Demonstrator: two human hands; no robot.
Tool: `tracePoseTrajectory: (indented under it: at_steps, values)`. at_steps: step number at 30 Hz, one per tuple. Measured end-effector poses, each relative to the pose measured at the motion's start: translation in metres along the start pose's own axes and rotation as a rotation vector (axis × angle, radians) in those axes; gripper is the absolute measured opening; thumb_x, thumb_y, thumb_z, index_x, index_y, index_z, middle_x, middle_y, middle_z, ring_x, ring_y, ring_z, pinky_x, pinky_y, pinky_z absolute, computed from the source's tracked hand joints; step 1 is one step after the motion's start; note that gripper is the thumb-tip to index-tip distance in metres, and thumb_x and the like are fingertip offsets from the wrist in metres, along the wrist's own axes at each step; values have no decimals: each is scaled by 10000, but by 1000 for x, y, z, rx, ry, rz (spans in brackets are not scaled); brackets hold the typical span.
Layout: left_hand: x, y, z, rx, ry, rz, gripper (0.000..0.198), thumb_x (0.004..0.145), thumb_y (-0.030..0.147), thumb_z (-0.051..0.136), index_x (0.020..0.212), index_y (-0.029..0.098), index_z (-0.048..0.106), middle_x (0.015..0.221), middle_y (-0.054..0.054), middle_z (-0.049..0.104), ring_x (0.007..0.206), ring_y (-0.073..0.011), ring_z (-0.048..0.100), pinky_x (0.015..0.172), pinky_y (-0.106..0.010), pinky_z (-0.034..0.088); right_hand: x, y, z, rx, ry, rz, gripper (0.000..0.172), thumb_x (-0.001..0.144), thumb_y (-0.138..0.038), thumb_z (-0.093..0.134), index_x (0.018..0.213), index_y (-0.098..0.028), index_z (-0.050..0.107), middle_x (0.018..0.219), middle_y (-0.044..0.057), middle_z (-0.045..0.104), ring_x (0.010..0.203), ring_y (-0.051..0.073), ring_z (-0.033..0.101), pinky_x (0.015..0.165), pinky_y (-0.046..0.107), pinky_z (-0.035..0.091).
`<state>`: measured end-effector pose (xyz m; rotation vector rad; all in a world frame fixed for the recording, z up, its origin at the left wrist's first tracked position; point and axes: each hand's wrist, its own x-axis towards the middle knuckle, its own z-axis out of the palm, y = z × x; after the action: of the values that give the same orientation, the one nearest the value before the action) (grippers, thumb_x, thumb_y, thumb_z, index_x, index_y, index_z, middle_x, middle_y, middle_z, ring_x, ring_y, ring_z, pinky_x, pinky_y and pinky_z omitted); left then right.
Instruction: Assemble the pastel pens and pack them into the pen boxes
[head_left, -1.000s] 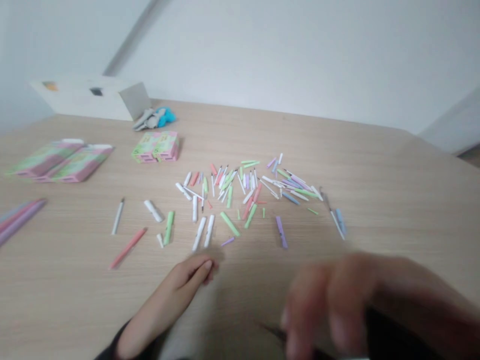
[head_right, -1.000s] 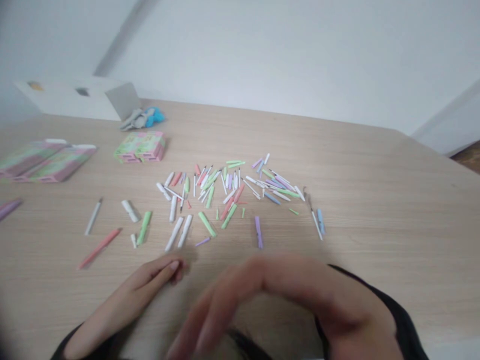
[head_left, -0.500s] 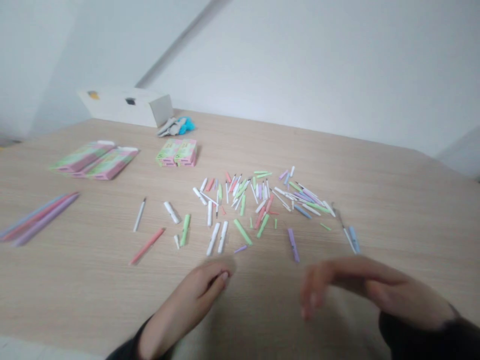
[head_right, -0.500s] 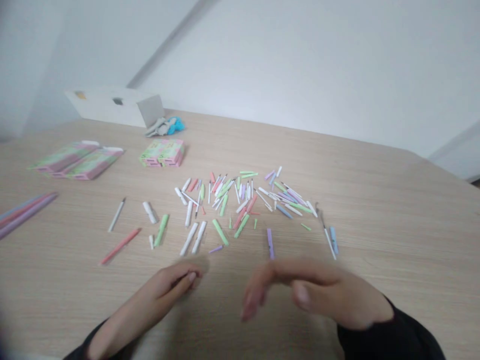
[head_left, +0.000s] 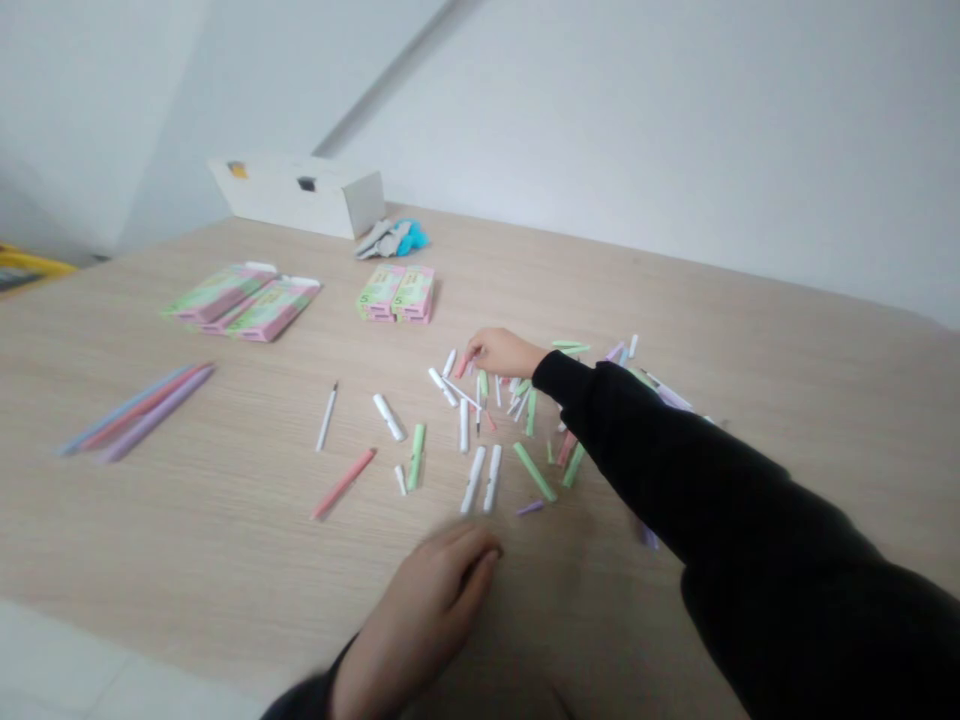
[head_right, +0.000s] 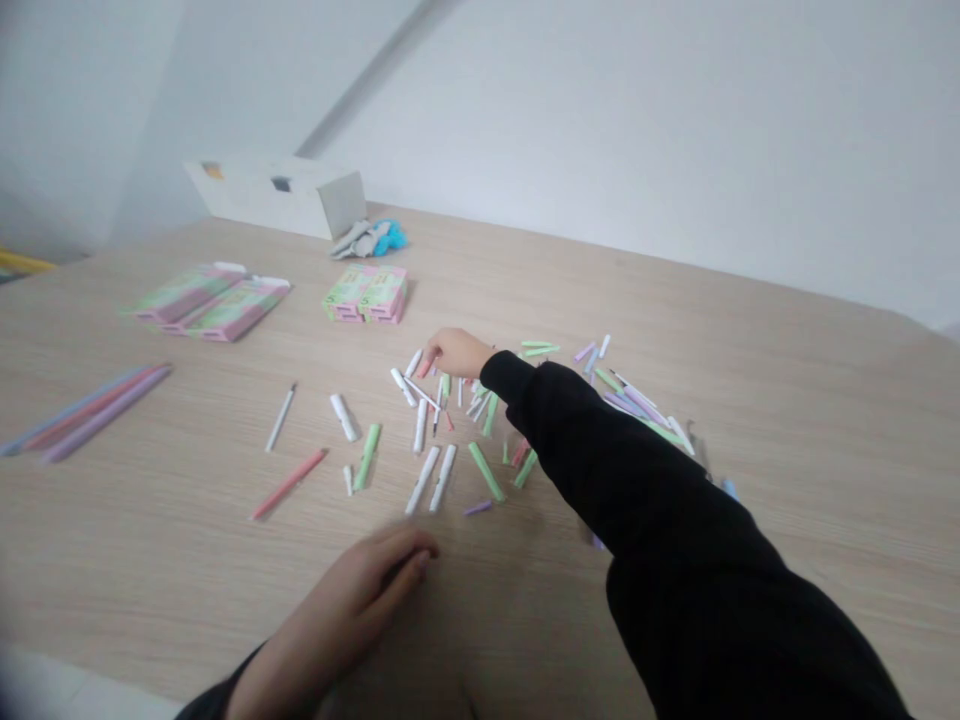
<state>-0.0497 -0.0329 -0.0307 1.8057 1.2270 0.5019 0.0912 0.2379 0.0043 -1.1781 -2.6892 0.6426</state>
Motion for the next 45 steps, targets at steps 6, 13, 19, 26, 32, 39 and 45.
tracePoseTrajectory:
  at_steps: [6,13,19,26,32,39,45]
  values:
    - [-2,-2,4,47,-11,-24,247,995,272,409,970,216,647,992,-77,714,962,-253,672,835,-350,490,18,17,21,-52,-51,-76,246,740,-35,578,774,-115,808,929,70,805,747,151,648,710,251,439]
    - [-3,-1,2,39,5,-27,266,1000,268,390,973,202,646,1002,-83,714,963,-254,670,844,-360,492,13,7,15,-96,-13,-105,279,842,-63,524,857,-114,797,1016,102,785,871,180,665,796,262,437]
    - [-3,1,-7,-48,104,7,266,1012,285,433,941,202,675,892,-38,706,853,-186,656,764,-288,470,-39,-28,-25,-67,169,-50,258,900,-153,571,1068,-113,762,997,94,778,902,208,698,831,287,469]
    - [-14,-23,-51,173,591,-179,299,990,372,454,900,184,669,632,11,599,555,-145,535,588,-277,405,-139,-43,-40,-5,249,-114,232,935,-284,549,929,-240,778,1000,58,788,968,237,709,903,367,492]
    - [-14,-48,-78,320,577,-180,291,923,311,493,1072,164,696,1002,-91,748,690,-179,611,667,-305,462,-212,-48,-31,110,276,-28,170,937,-359,603,907,-256,734,884,41,764,809,210,693,711,332,495]
    - [32,-26,-93,405,391,23,254,927,267,493,969,154,717,968,-91,679,774,-196,615,753,-339,493,-268,-46,-7,129,389,-72,107,926,-308,676,839,-249,658,837,17,671,755,170,625,679,298,489]
    - [109,2,-103,619,369,-84,250,893,211,527,1008,168,745,1050,-102,701,963,-243,655,880,-358,497,-293,-37,18,187,491,57,101,926,-336,658,866,-256,664,822,23,702,752,192,667,647,299,518]
